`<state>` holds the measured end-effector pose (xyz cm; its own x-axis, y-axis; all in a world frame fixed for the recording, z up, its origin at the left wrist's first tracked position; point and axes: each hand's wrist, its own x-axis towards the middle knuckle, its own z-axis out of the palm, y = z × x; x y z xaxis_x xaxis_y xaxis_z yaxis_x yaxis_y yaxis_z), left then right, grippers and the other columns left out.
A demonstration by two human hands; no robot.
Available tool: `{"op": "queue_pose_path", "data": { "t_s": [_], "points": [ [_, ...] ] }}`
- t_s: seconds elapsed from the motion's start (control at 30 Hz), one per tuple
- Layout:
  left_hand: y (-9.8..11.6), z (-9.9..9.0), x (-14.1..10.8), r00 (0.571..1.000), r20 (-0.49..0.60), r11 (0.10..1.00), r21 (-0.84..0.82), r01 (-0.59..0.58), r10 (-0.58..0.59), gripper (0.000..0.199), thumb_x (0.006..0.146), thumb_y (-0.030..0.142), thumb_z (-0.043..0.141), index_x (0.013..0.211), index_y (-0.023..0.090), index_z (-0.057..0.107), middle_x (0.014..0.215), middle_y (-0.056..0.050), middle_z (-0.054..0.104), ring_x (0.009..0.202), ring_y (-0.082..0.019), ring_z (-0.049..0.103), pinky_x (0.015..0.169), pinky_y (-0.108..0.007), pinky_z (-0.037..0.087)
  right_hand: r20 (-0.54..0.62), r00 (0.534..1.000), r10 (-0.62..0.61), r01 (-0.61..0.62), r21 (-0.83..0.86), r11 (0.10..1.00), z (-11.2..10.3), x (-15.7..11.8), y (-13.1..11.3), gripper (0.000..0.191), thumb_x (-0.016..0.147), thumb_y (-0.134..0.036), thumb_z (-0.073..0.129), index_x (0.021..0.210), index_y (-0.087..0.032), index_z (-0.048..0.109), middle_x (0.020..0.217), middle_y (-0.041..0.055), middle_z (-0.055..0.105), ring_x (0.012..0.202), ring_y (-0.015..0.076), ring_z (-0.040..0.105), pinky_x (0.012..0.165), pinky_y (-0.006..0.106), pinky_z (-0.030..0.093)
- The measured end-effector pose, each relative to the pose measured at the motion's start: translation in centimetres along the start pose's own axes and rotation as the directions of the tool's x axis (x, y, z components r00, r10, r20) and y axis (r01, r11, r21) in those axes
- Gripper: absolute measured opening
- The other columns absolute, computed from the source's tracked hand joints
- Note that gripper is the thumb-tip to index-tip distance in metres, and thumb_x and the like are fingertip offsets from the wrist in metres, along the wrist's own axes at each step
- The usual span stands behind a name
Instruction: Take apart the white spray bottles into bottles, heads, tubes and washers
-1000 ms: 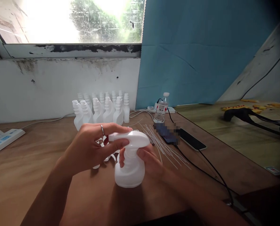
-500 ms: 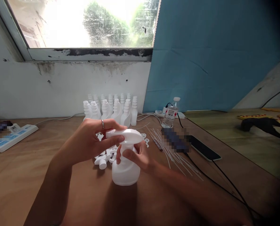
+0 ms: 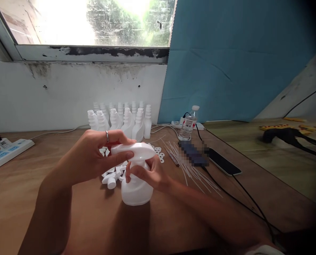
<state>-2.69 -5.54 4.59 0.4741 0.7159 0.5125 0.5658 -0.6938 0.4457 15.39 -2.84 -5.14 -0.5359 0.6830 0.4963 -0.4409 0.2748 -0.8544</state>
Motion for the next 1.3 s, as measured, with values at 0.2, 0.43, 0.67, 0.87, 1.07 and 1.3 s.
{"op": "queue_pose_path", "data": {
  "t_s": [0.2,0.43,0.67,0.87,1.07,1.3],
  "points": [
    [0.2,0.0,0.0,1.000,0.005,1.000,-0.012,-0.024,0.024,0.016,0.083,0.029,0.066,0.093,0.017,0.070,0.065,0.003,0.064,0.051,-0.005,0.048,0.046,-0.014,0.040,0.069,0.994,-0.085,0.086,-0.005,0.996,-0.1,-0.1,-0.3,0.026,0.088,-0.041,0.056,0.095,-0.016,0.050,0.072,0.0039,0.062,0.062,0.0160,0.061,0.059,0.032,0.051],
    [-0.2,0.6,-0.1,1.000,-0.010,0.991,-0.132,0.020,-0.022,0.016,0.083,0.028,0.067,0.094,0.018,0.069,0.066,0.003,0.063,0.055,-0.006,0.052,0.051,-0.016,0.043,-0.030,0.999,-0.015,0.013,-0.059,0.998,0.3,-0.1,-0.6,0.025,0.083,-0.039,0.064,0.092,-0.018,0.051,0.070,0.0017,0.062,0.060,0.0161,0.062,0.057,0.032,0.051],
    [-2.9,5.0,-4.9,0.957,-0.225,0.920,-0.382,0.089,-0.185,0.044,0.087,0.031,0.061,0.128,0.027,0.048,0.119,-0.009,0.056,0.097,-0.018,0.058,0.080,-0.028,0.052,0.308,0.927,0.213,-0.238,0.044,0.970,-1.6,1.6,-0.8,0.032,0.069,-0.033,0.075,0.091,-0.015,0.059,0.074,-0.0004,0.061,0.069,0.0151,0.061,0.069,0.030,0.048],
    [-4.8,10.1,-11.4,0.902,-0.026,0.806,-0.461,0.372,-0.431,0.054,0.086,0.035,0.062,0.135,0.029,0.040,0.115,-0.010,0.060,0.094,-0.021,0.062,0.085,-0.033,0.055,0.311,0.907,0.286,-0.300,0.000,0.954,-1.5,1.3,-1.4,0.034,0.070,-0.045,0.073,0.076,-0.014,0.059,0.075,-0.0005,0.055,0.071,0.0113,0.053,0.066,0.025,0.042],
    [-4.9,13.7,-14.1,0.877,-0.034,0.855,-0.244,0.459,-0.480,0.055,0.083,0.038,0.064,0.134,0.029,0.046,0.116,-0.010,0.063,0.100,-0.025,0.064,0.086,-0.036,0.056,0.411,0.862,0.297,-0.315,-0.025,0.949,-0.5,0.5,-2.2,0.047,0.074,-0.052,0.070,0.100,-0.013,0.063,0.097,0.0065,0.063,0.091,0.0175,0.059,0.073,0.026,0.044],
    [-5.0,11.1,-17.4,0.822,-0.123,0.831,-0.111,0.545,-0.555,0.038,0.080,0.048,0.062,0.113,0.030,0.056,0.095,-0.002,0.071,0.084,-0.020,0.069,0.059,-0.020,0.057,0.376,0.880,0.288,-0.246,-0.158,0.956,-0.8,-1.4,-0.8,0.067,0.073,-0.036,0.077,0.132,-0.021,0.049,0.126,0.0089,0.053,0.109,0.0194,0.055,0.091,0.032,0.046]
  ]
}}
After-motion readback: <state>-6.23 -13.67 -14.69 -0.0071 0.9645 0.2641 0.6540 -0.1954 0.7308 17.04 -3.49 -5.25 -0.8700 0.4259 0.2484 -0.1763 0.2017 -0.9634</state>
